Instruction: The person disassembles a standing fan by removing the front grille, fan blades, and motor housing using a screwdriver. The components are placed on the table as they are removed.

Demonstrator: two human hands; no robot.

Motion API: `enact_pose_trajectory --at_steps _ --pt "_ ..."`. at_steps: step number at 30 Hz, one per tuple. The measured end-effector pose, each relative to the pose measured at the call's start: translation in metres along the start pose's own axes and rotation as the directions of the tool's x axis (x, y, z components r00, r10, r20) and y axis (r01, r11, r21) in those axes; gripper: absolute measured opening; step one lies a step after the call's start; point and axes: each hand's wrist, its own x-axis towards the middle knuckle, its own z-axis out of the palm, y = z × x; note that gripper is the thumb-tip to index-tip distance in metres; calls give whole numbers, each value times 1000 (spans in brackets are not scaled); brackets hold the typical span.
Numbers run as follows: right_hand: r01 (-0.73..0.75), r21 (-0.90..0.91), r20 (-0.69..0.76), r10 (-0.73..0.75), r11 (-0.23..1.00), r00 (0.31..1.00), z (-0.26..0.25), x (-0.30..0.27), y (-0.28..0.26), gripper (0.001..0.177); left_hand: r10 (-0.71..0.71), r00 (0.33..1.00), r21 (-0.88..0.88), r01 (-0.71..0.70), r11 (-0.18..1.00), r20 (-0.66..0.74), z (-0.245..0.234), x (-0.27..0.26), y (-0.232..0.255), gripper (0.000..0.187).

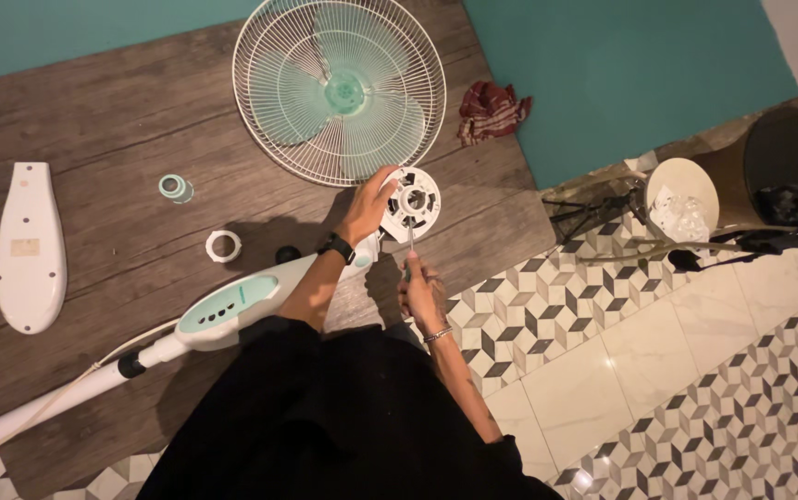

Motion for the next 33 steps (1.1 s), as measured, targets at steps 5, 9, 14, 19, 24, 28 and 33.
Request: enact_pose_trajectory --at_steps 5,9,14,19,24,28,33 --pt "46 -61 21 -44 997 999 0 1 -5 46 44 999 129 -39 991 -31 6 10 3 28" --pt "79 -94 26 -77 992 997 0 0 -7 47 -48 999 337 42 940 7 4 20 29 26" --pt "47 -83 40 -44 995 998 0 -10 -4 50 -21 996 406 -17 914 90 2 18 62 30" --pt "50 -158 19 -48 986 999 -1 -15 -1 51 97 989 301 -126 945 107 5 16 65 29" --pt "23 -123 66 -15 992 998 -6 -16 7 51 35 994 361 -69 930 100 5 19 65 27" --pt "13 -63 107 -6 998 994 -3 -14 14 49 -47 995 391 8 921 89 3 21 68 25" --pt "-47 -168 104 66 985 992 -9 -12 12 46 18 997 356 -44 933 75 1 18 64 23"
